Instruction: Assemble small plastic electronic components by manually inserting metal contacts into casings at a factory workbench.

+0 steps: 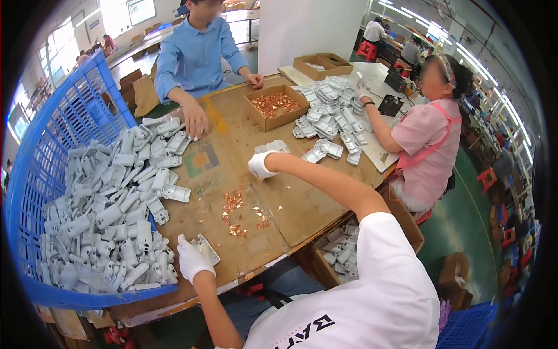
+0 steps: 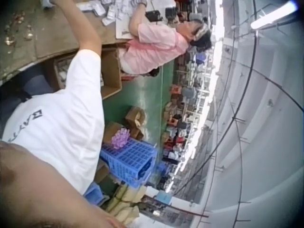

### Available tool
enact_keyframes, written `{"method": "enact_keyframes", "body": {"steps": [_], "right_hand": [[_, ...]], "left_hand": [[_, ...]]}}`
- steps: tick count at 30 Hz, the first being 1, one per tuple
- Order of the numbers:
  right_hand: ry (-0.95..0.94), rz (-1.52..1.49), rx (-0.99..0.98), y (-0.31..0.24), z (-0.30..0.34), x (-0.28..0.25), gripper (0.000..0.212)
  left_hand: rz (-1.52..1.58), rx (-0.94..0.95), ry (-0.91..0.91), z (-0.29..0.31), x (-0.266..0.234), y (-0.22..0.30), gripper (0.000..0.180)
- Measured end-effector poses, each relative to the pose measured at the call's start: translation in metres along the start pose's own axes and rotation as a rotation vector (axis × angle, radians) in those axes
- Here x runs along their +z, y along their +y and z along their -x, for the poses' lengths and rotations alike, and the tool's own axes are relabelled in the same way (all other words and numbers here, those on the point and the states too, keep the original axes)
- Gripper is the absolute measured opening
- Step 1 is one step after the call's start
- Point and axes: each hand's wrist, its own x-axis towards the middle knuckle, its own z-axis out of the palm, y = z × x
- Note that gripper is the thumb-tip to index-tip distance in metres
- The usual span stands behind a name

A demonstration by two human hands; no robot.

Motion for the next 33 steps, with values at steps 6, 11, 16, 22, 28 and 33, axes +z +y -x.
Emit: {"method": "enact_keyframes", "body": {"steps": [6, 11, 16, 22, 28, 33], "right_hand": [[0.166, -0.034, -0.025, -0.001, -0.004, 0.015, 0.020], [0.528, -0.168, 0.160, 0.004, 0.016, 0.055, 0.021], [0.542, -0.151, 0.216, -0.009, 0.014, 0.054, 0.019], [0.287, -0.081, 0.301, -0.035, 0.012, 0.025, 0.018], [0.719, -0.659, -0.065, -0.125, 0.073, 0.011, 0.016], [0.806, -0.849, -0.011, -0.131, 0.069, 0.056, 0.015]], "left_hand": [[0.152, 0.057, -0.027, -0.020, 0.025, -0.023, 0.065], [0.592, 0.262, -0.121, -0.040, 0.045, -0.036, 0.037], [0.876, 0.235, -0.155, -0.026, 0.043, -0.021, 0.040], [1.157, 0.264, -0.126, -0.011, 0.048, -0.015, 0.050], [0.914, 0.273, 0.008, 0.008, 0.035, 0.001, 0.050], [0.429, 0.190, 0.076, -0.007, 0.015, -0.003, 0.050]]}}
